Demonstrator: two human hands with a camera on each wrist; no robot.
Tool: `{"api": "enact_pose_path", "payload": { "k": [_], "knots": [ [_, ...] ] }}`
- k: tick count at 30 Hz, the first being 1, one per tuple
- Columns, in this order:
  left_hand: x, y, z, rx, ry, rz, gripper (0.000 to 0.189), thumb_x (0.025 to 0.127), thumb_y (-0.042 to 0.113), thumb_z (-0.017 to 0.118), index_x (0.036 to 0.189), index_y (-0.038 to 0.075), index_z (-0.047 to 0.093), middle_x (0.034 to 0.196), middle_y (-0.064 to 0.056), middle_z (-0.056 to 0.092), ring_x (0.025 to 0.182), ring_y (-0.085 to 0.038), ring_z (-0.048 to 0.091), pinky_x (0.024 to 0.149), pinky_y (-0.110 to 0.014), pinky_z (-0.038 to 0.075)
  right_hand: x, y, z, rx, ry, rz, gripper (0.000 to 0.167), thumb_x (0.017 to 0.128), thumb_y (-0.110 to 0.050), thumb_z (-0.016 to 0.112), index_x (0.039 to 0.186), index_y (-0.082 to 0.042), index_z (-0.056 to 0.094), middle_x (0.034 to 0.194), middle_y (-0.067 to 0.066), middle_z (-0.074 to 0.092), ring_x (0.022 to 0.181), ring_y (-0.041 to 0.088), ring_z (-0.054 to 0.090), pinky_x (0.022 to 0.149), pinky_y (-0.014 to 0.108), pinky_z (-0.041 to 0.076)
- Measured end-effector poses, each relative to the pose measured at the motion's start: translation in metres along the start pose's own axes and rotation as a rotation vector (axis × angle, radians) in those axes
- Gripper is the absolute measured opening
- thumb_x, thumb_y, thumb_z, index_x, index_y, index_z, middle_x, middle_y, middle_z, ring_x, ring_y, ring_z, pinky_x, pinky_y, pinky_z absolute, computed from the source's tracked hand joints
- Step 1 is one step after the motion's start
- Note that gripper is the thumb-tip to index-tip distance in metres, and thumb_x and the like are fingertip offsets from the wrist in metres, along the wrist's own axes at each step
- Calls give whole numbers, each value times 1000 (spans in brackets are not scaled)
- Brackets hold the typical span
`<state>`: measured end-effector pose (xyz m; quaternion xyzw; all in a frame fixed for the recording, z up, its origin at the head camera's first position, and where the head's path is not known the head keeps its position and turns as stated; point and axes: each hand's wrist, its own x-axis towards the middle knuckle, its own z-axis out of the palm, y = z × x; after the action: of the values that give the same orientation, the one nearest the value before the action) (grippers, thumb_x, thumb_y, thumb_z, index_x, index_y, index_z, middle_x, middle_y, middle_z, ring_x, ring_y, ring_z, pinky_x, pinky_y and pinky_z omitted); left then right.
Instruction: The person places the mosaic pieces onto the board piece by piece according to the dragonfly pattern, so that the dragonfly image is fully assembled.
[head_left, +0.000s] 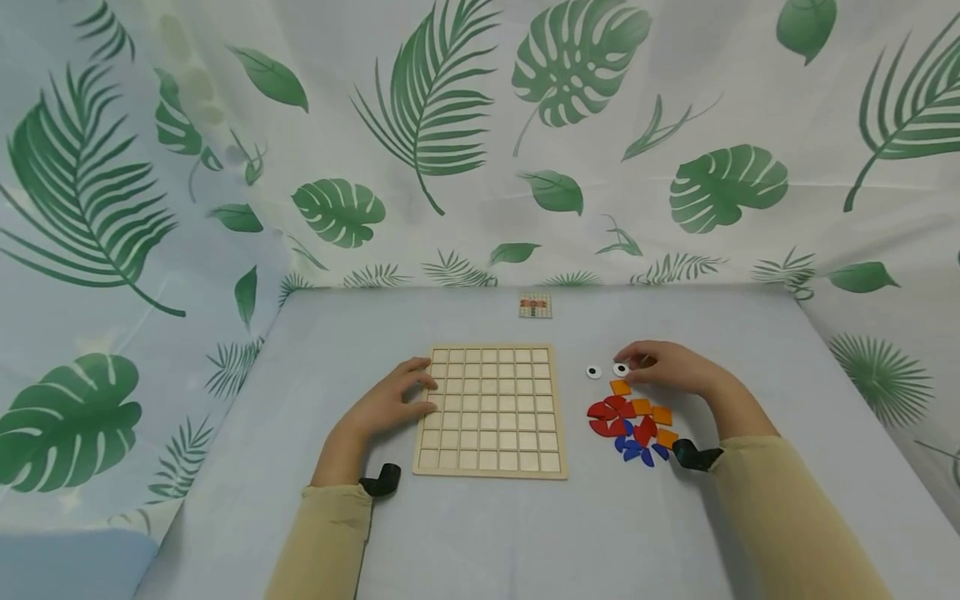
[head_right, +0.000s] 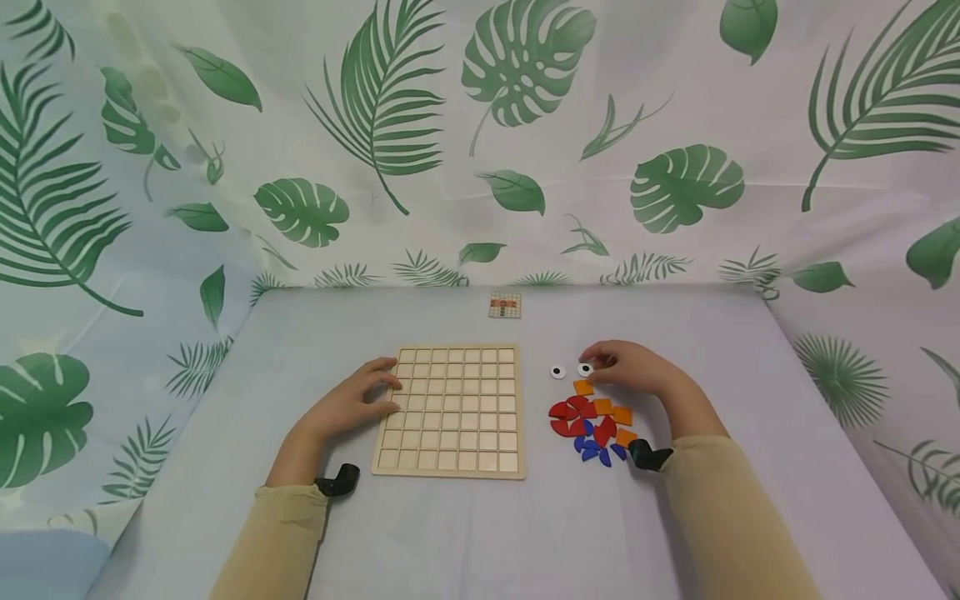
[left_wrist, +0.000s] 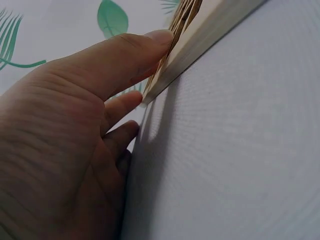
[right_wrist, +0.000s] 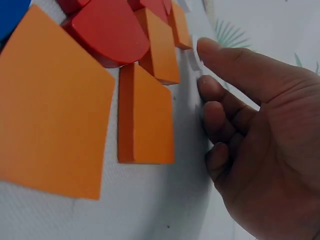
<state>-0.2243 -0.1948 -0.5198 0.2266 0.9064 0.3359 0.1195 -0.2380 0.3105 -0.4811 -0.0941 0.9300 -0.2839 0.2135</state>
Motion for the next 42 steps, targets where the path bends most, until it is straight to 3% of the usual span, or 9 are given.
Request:
{"api": "enact_pose_path", "payload": {
  "k": [7, 14, 20, 25, 33, 42],
  "knots": [
    [0, -1, 2, 15, 3, 19, 31, 89, 40, 72, 116, 27, 61, 161, -3, 29, 152, -32, 21, 121, -54, 25, 6, -1, -1, -15, 14, -11, 30, 92, -32, 69, 120, -22, 64, 98, 4, 56, 99, 23, 51, 81, 30, 48],
    [1, -2, 3, 28, 17, 19, 29, 90, 39, 72, 115, 29, 60, 161, -1, 30, 152, -29, 23, 121, -51, 27, 9, 1, -5, -29, 17, -19, 24, 94, -28, 67, 118, -24, 66, 99, 4, 58, 102, 24, 51, 85, 35, 49],
    [1, -4, 3, 26, 16, 20, 29, 90, 38, 72, 115, 28, 61, 161, -2, 29, 152, -30, 23, 121, -51, 27, 11, 3, -4, -13, 22, -15, 28, 94, -29, 67, 121, -24, 65, 99, 4, 57, 100, 24, 51, 83, 34, 49],
    [0, -4, 3, 21, 13, 19, 29, 90, 37, 72, 114, 27, 61, 161, -3, 29, 152, -31, 22, 122, -52, 26, 14, 1, 0, -9, 50, -10, 31, 90, -36, 72, 112, -17, 63, 91, 4, 54, 91, 22, 50, 74, 30, 44],
    [1, -1, 3, 45, 17, 19, 29, 90, 38, 72, 114, 27, 61, 161, -4, 30, 151, -32, 23, 121, -52, 27, 11, -1, 3, 2, 55, 13, 27, 92, -32, 69, 114, -17, 63, 93, 6, 53, 93, 23, 50, 75, 30, 45],
    [1, 2, 4, 37, 6, 10, 34, 87, 42, 74, 115, 28, 60, 162, -3, 28, 152, -31, 22, 121, -53, 27, 14, 0, 7, -2, 79, 26, 35, 88, -39, 73, 111, -15, 61, 89, 6, 52, 89, 23, 50, 71, 30, 43]
  ]
}}
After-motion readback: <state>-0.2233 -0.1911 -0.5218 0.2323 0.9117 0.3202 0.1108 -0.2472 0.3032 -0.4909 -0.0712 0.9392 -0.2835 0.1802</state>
